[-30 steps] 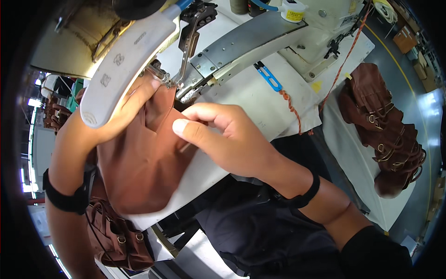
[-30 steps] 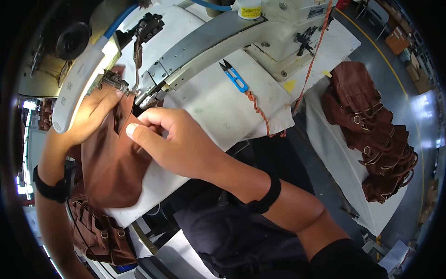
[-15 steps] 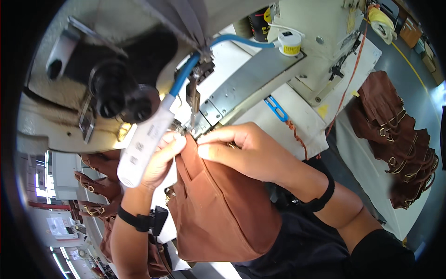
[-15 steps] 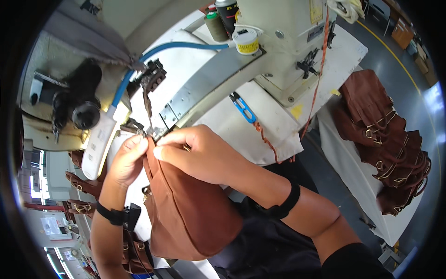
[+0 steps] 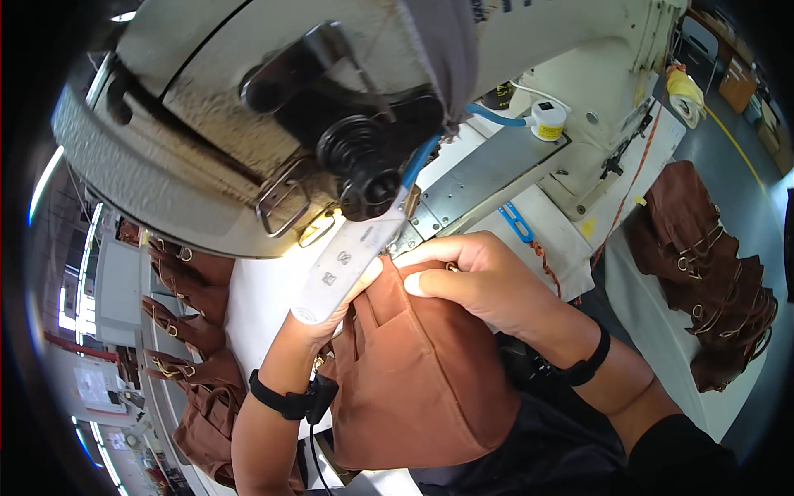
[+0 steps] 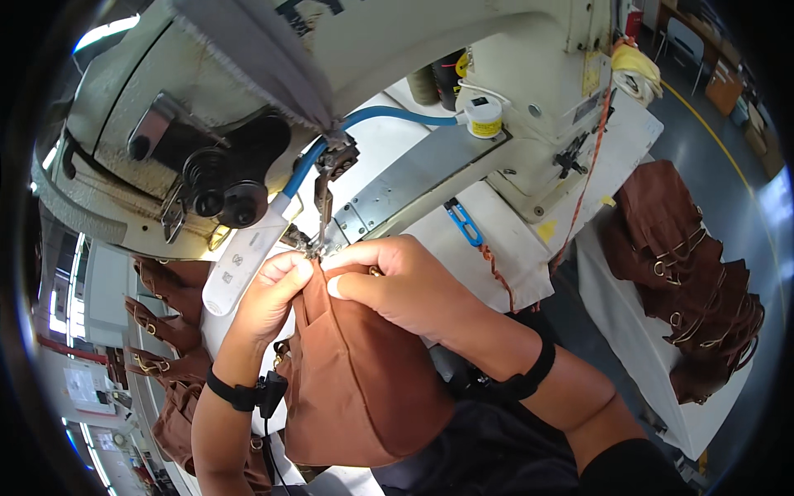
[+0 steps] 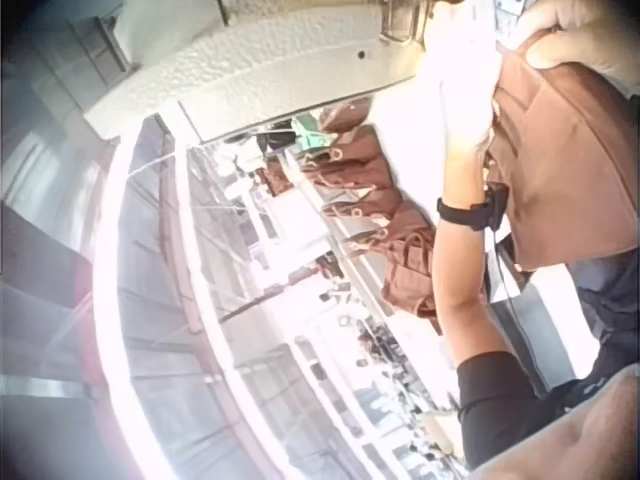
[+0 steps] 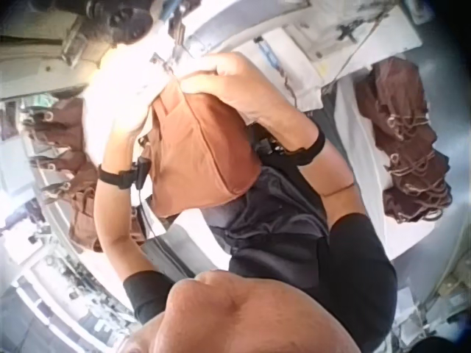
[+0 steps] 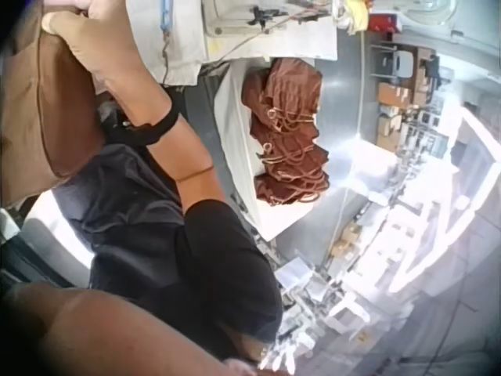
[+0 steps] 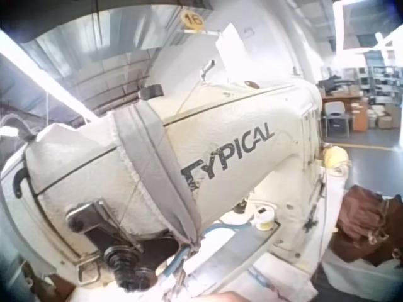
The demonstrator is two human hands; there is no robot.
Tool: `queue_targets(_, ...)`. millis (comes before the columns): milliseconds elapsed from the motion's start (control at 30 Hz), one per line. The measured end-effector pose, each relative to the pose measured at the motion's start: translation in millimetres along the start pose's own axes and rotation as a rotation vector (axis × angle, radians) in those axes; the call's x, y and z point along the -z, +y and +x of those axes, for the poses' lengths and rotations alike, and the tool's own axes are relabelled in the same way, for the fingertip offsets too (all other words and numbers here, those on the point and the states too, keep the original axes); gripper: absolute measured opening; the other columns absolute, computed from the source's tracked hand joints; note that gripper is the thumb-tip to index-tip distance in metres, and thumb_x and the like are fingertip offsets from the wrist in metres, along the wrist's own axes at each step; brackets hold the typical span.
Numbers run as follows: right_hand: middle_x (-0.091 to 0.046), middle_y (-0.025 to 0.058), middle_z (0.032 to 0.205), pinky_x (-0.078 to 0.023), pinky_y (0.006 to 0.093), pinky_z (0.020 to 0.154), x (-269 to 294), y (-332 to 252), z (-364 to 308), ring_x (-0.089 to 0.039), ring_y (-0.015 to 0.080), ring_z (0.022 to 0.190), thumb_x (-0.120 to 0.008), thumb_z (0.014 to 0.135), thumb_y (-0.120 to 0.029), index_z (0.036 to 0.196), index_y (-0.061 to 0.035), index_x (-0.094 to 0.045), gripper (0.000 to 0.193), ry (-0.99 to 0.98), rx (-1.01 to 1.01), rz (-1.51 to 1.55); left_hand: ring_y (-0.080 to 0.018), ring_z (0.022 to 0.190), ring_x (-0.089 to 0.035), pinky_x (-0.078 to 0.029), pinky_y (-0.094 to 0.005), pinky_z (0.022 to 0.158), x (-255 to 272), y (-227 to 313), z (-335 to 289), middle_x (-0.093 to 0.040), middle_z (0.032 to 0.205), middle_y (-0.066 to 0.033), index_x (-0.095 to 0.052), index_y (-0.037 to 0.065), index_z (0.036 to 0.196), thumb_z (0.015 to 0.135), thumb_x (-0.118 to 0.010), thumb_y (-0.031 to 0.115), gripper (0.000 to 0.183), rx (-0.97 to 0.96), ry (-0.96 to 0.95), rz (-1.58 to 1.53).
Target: The person operates an industrial sewing machine to stitch zippers onto brown leather handbags. They guide the bags under the needle, align the zipper teeth, and sew along the edges. After completing a bag, they cut the thread and move the finished item aside before picking up a new one.
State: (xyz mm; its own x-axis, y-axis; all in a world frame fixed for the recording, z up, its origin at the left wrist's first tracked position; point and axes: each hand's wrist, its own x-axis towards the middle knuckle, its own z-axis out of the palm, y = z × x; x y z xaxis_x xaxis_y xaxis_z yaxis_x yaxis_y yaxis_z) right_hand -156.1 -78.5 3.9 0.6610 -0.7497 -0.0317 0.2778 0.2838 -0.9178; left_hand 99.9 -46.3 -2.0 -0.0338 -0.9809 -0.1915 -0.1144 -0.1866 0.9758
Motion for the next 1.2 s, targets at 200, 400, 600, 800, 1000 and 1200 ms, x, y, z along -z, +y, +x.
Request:
queue_targets(200, -0.077, 0.0070, 0.100, -0.051, 0.0256, 0.083, -0.2, 1.8, 4.7, -0.066, 0.0089, 0.091, -0.066, 0.094, -0.010, 0.114, 0.0055, -0.077, 0.027, 0.057, 0.055, -0.060, -0.0080, 0.097, -0.065, -0.051, -0.0273, 0.093, -4.5, 0.0, -0.7, -0.074, 0.105, 0.0015, -0.072, 0.008, 0.109, 0.105, -0.070, 0.025, 0.018, -0.070, -0.006, -0.027)
queue_targets(400, -0.074, 0.0032, 0.082, -0.048, 0.0265, 0.070, -3.1, 3.0, 8.6, -0.060, 0.0062, 0.077, -0.066, 0.092, -0.011, 0.103, 0.0048, -0.078, 0.022, 0.099, 0.152, -0.173, -0.0078, 0.098, -0.064, -0.050, -0.0264, 0.092, 2.7, -4.6, 2.8, -0.072, 0.106, 0.0021, -0.071, 0.009, 0.110, 0.104, -0.071, 0.024, 0.016, -0.125, -0.059, -0.059)
queue_targets(600, -0.079, 0.0099, 0.103, -0.054, 0.0275, 0.083, 2.1, -3.6, 6.2, -0.069, 0.0096, 0.093, -0.070, 0.096, -0.010, 0.115, 0.0051, -0.076, 0.025, 0.085, 0.117, -0.433, -0.0073, 0.096, -0.064, -0.050, -0.0257, 0.092, -4.1, 1.7, 2.6, -0.072, 0.103, 0.0029, -0.070, 0.008, 0.109, 0.104, -0.070, 0.021, 0.014, -0.127, -0.031, 0.071)
queue_targets(800, -0.075, 0.0093, 0.090, -0.050, 0.0371, 0.086, -12.2, -12.2, -3.5, -0.069, 0.0215, 0.083, -0.074, 0.090, -0.013, 0.104, -0.0027, -0.077, 0.018, 0.292, 0.382, -0.942, -0.0074, 0.096, -0.063, -0.051, -0.0267, 0.091, -8.2, 21.3, 4.0, -0.071, 0.101, 0.0034, -0.071, 0.007, 0.109, 0.098, -0.077, 0.022, 0.020, -0.130, -0.146, 0.239)
queue_targets(1000, -0.070, 0.0056, 0.080, -0.040, 0.0431, 0.093, -14.5, -8.5, 2.5, -0.065, 0.0254, 0.082, -0.073, 0.088, -0.013, 0.085, -0.0096, -0.068, 0.007, 0.423, 0.648, -1.113, -0.0122, 0.104, -0.064, -0.051, -0.0305, 0.096, -8.7, 27.5, 7.8, -0.073, 0.117, -0.0042, -0.070, 0.002, 0.125, 0.090, -0.085, 0.017, 0.041, -0.175, -0.139, 0.274)
queue_targets(1200, -0.069, 0.0014, 0.077, -0.039, 0.0412, 0.093, -6.5, -3.6, 10.9, -0.063, 0.0216, 0.084, -0.077, 0.084, -0.014, 0.088, -0.0093, -0.074, 0.007, 0.520, 0.836, -1.228, -0.0140, 0.113, -0.066, -0.051, -0.0330, 0.104, -14.0, 45.5, 8.5, -0.073, 0.129, -0.0068, -0.065, 0.002, 0.140, 0.087, -0.085, 0.010, 0.057, -0.170, -0.154, 0.265)
